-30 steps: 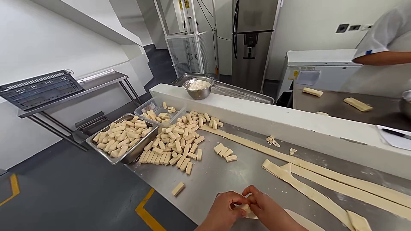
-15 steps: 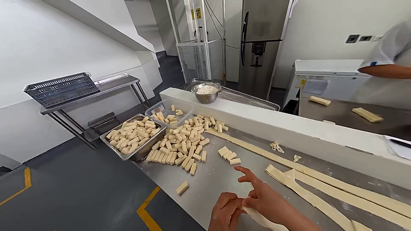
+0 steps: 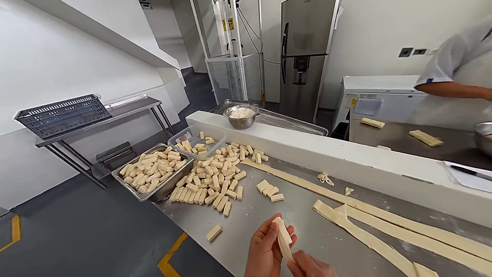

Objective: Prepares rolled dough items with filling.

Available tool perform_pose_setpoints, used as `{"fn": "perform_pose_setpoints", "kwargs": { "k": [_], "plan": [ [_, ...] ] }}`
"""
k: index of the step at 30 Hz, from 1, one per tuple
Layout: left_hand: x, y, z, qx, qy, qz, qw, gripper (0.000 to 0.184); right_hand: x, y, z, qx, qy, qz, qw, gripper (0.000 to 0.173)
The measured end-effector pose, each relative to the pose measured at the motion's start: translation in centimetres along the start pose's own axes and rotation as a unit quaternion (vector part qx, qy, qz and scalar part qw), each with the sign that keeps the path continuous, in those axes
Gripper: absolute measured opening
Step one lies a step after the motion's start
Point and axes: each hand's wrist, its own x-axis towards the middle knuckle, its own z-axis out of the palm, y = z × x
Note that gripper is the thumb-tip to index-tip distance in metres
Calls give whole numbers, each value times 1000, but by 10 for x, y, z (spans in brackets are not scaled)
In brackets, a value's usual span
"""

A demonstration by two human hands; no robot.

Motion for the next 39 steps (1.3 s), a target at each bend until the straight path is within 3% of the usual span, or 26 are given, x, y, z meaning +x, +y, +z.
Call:
{"fn": "perform_pose_setpoints", "kwargs": {
  "k": [2, 5, 8, 10, 12, 15, 18, 20, 23, 27, 29, 31, 33, 35, 37, 39],
  "plan": [
    [2, 9, -3, 0, -23, -39, 999, 28, -7, 8, -7, -1, -32, -16, 999, 22],
    [-7, 9, -13, 136, -136, -63, 979, 20, 0, 26, -34, -56, -35, -57, 996, 26],
    [-12, 5, -18, 300, -256, -31, 918, 33, 14, 40, -55, -143, -36, -187, 971, 45],
    [-15, 10, -14, 403, -294, 2, 867, 50, 23, 41, -61, -152, -25, -242, 958, 48],
    [-14, 14, -13, 447, -312, 45, 838, 48, 30, 41, -68, -119, -43, -254, 959, 44],
    [-11, 14, -13, 405, -309, 79, 857, 47, 40, 51, -78, 5, -82, -186, 979, 36],
    [-12, 4, -7, 353, -271, 71, 893, 28, 44, 59, -77, 77, -88, -76, 990, 48],
    [-11, -1, -3, 325, -264, 55, 906, 27, 46, 58, -76, 97, -89, -32, 991, 60],
    [-8, -2, 3, 261, -260, 5, 930, 20, 49, 63, -81, 165, -125, -35, 978, 57],
    [-8, 2, 12, 245, -249, 16, 937, 33, 54, 79, -93, 221, -183, -43, 957, 27],
    [-6, 1, 13, 292, -267, 43, 917, 32, 55, 71, -97, 200, -176, -3, 964, 30],
    [-1, 2, 11, 327, -311, 66, 890, 38, 57, 62, -100, 177, -166, 25, 970, 46],
    [0, 4, 12, 321, -317, 67, 890, 38, 57, 60, -101, 174, -154, 11, 972, 52],
    [-4, 8, 17, 290, -284, 71, 911, 42, 57, 65, -104, 200, -154, -4, 968, 43],
    [-6, 8, 21, 283, -240, 71, 926, 33, 57, 69, -105, 204, -148, 8, 968, 32],
    [-7, 6, 21, 311, -230, 79, 919, 30, 55, 66, -103, 188, -133, 30, 973, 33]
  ]
}}
